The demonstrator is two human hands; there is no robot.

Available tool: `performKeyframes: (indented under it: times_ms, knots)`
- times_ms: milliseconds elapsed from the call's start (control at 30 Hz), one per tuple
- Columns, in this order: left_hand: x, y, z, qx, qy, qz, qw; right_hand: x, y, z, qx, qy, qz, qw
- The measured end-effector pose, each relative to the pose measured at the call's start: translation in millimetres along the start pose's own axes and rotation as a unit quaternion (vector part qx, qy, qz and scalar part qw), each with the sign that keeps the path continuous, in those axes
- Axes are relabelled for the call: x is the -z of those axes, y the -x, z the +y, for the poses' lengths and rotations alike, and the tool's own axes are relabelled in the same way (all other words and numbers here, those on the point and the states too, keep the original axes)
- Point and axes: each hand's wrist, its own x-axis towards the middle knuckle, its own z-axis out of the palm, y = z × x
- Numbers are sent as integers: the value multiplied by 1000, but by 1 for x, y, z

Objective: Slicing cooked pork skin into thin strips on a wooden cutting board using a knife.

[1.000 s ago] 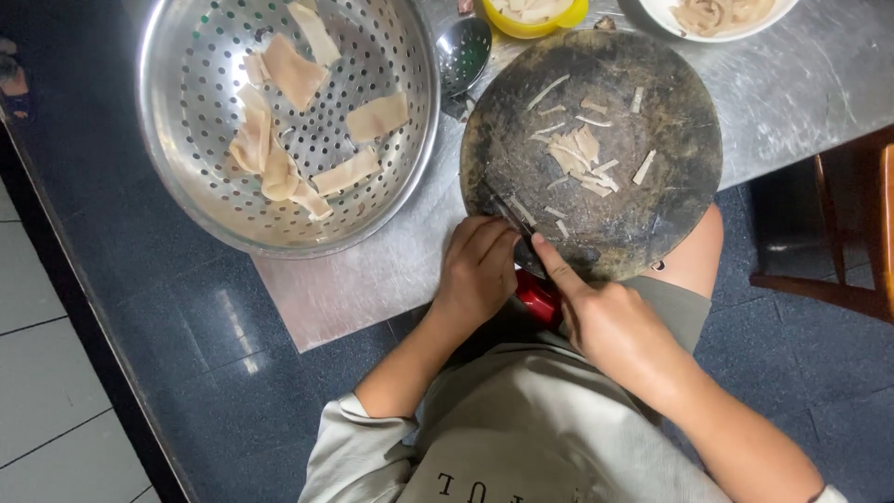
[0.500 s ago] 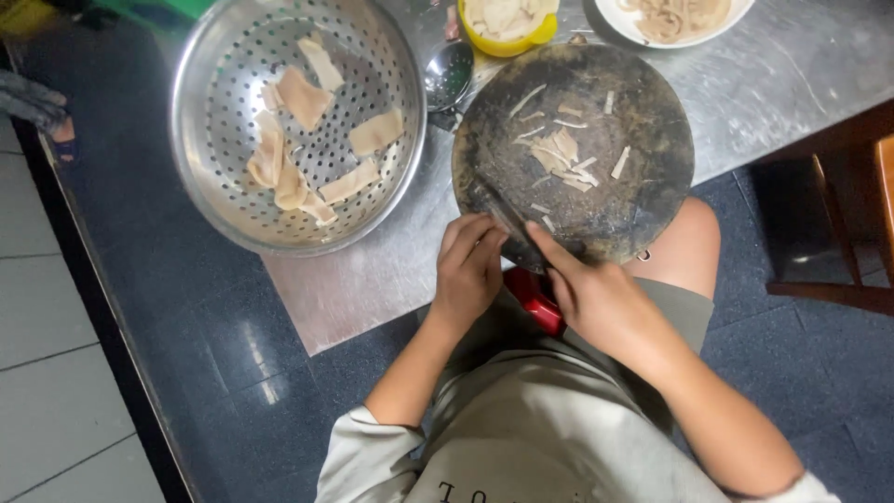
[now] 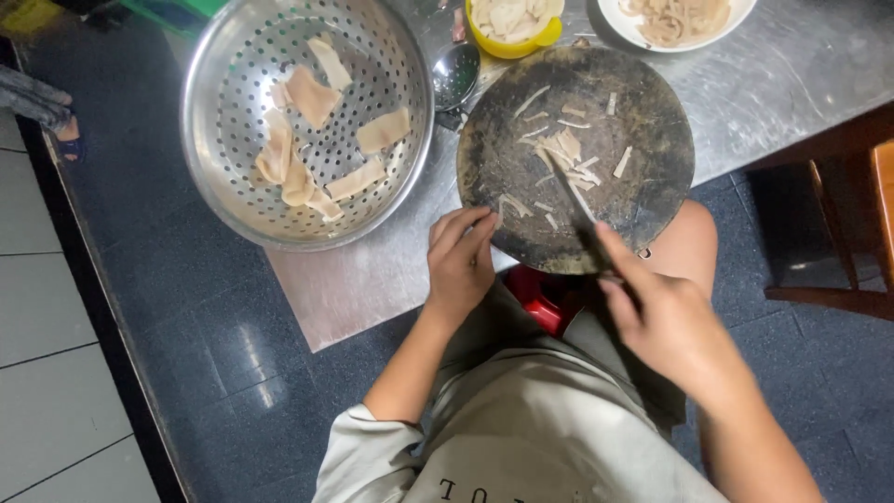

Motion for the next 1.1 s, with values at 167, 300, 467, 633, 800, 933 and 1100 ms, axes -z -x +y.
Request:
performKeyframes:
  times_ms: [167, 300, 467, 633, 800, 933, 1100]
  knots:
    - [12, -30, -21, -25, -57, -131, 989, 5, 27, 63, 45, -50, -12, 998]
    - [11, -68, -25, -46, -129, -231, 963, 3, 29, 76, 91, -84, -147, 981]
    - [9, -113, -2, -131, -71, -159, 976, 10, -27, 39, -19, -35, -278, 960]
    - [63, -145, 34, -143, -47, -41, 988, 20, -58, 36, 19, -95, -255, 962]
    - [121, -142, 22, -122, -116, 21, 986, 21, -53, 54, 120, 134, -89, 980]
    - [160, -144, -3, -35, -162, 8, 986, 30, -55, 63, 134, 81, -13, 988]
    - [179, -180, -27, 299, -212, -240, 899, 17, -43, 44, 118, 105, -116, 981]
